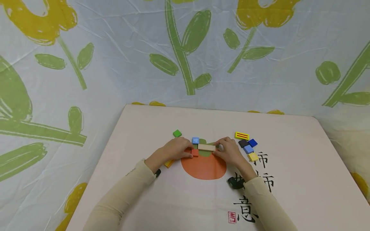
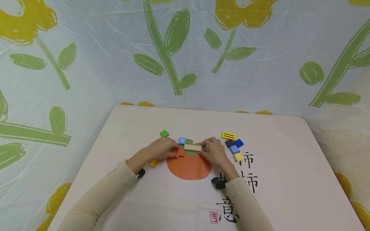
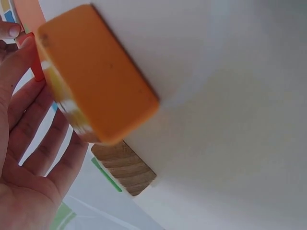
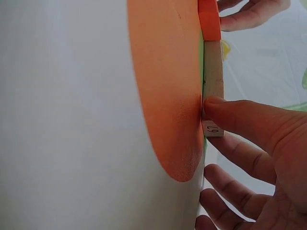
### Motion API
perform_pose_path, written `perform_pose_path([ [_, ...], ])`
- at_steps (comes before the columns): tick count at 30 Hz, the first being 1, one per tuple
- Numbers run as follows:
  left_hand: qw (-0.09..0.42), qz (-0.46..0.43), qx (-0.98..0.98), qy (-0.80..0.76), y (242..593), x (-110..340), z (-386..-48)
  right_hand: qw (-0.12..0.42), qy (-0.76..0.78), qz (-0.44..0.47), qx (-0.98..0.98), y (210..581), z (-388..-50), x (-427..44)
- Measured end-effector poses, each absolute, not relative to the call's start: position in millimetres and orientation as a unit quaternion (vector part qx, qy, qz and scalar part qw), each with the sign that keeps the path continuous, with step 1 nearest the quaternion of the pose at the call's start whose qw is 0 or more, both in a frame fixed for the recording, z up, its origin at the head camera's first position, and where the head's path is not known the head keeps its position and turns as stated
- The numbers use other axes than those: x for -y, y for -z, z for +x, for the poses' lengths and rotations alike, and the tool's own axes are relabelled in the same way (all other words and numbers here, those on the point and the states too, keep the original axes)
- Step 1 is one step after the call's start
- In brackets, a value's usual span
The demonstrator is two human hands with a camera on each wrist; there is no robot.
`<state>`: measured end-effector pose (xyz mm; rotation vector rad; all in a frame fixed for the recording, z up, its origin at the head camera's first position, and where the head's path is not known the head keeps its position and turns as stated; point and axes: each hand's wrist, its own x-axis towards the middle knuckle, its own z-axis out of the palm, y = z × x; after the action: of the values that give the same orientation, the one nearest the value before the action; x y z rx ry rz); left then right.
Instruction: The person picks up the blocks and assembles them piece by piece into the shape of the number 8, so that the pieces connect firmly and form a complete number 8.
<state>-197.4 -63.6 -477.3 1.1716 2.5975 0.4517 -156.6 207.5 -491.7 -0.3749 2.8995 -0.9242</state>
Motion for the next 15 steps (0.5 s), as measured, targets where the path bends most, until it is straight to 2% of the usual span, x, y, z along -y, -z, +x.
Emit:
perform_pose_path([
  [15,0.123,0.400,-0.896,-0.152,478.5,64.7,-195.4,0.062,0.305,-0.117,-0.943,488.6,-155.2,-207.9],
])
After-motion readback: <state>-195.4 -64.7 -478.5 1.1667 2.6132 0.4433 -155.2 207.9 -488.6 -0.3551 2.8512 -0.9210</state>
